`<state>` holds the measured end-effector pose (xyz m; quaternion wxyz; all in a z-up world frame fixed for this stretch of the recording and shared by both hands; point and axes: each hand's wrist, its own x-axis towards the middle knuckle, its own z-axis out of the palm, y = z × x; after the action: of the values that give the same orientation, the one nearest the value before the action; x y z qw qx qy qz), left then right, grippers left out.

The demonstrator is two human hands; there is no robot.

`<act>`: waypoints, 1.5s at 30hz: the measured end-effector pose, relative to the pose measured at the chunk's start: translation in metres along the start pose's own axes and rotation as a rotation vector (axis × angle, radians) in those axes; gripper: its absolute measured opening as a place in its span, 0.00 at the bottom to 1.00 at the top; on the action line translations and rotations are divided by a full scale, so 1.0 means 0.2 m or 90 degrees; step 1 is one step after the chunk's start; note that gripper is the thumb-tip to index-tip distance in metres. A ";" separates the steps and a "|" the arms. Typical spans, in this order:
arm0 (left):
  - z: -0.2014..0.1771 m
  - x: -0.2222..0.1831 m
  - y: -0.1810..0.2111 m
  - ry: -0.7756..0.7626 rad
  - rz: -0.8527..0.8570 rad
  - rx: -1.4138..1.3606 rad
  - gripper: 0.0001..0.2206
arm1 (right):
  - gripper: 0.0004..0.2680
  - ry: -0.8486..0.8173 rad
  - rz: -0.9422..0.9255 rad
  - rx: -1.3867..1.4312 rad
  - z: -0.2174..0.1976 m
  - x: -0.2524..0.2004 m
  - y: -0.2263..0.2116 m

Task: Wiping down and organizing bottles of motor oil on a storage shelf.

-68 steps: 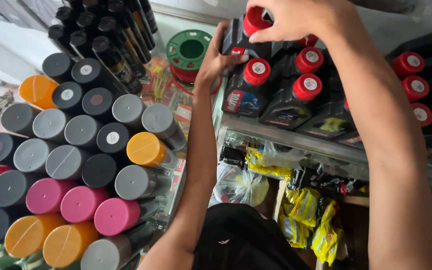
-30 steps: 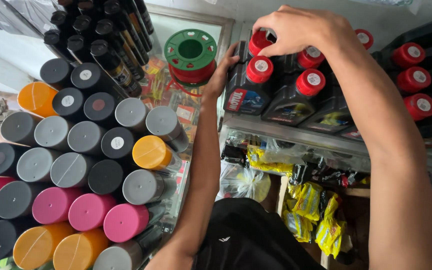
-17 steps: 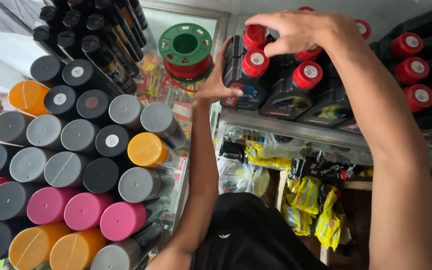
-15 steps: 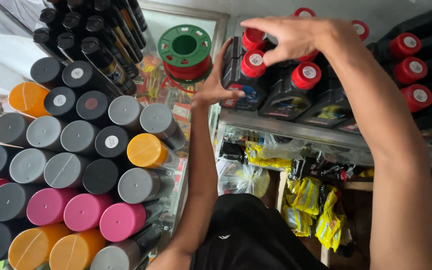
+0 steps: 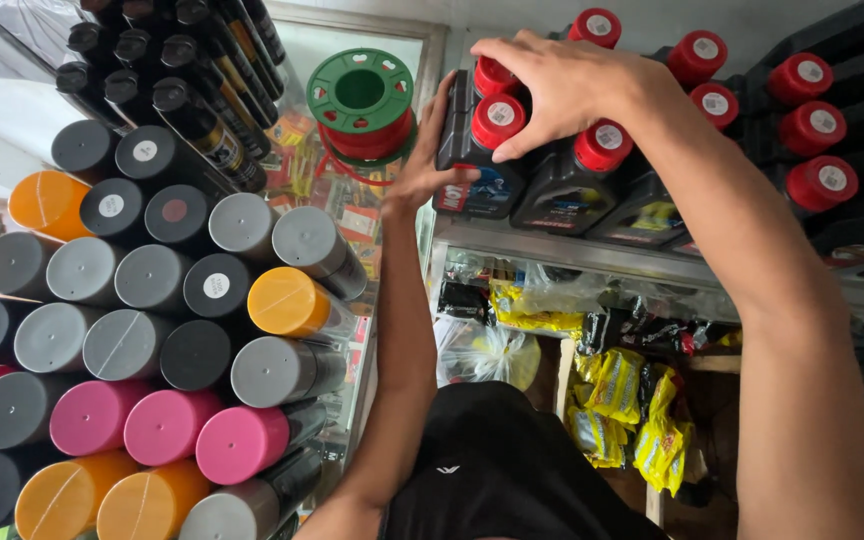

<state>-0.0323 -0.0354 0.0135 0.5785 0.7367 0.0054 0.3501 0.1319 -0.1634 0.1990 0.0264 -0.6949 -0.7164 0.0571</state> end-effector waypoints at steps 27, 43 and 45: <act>0.06 0.01 0.21 0.127 0.048 -0.017 0.29 | 0.09 0.257 -0.061 0.122 -0.21 -0.38 0.02; 0.50 -0.23 0.89 0.106 -0.517 0.571 0.39 | 0.28 0.180 0.092 -0.194 0.09 -0.62 -0.08; 0.57 -0.28 0.87 0.115 -0.447 0.602 0.39 | 0.28 0.244 0.074 -0.214 0.15 -0.63 -0.04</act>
<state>-0.0846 -0.2126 0.1235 0.2660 0.8359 0.4530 0.1589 0.1236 -0.2918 0.1746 0.0420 -0.7277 -0.6565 -0.1942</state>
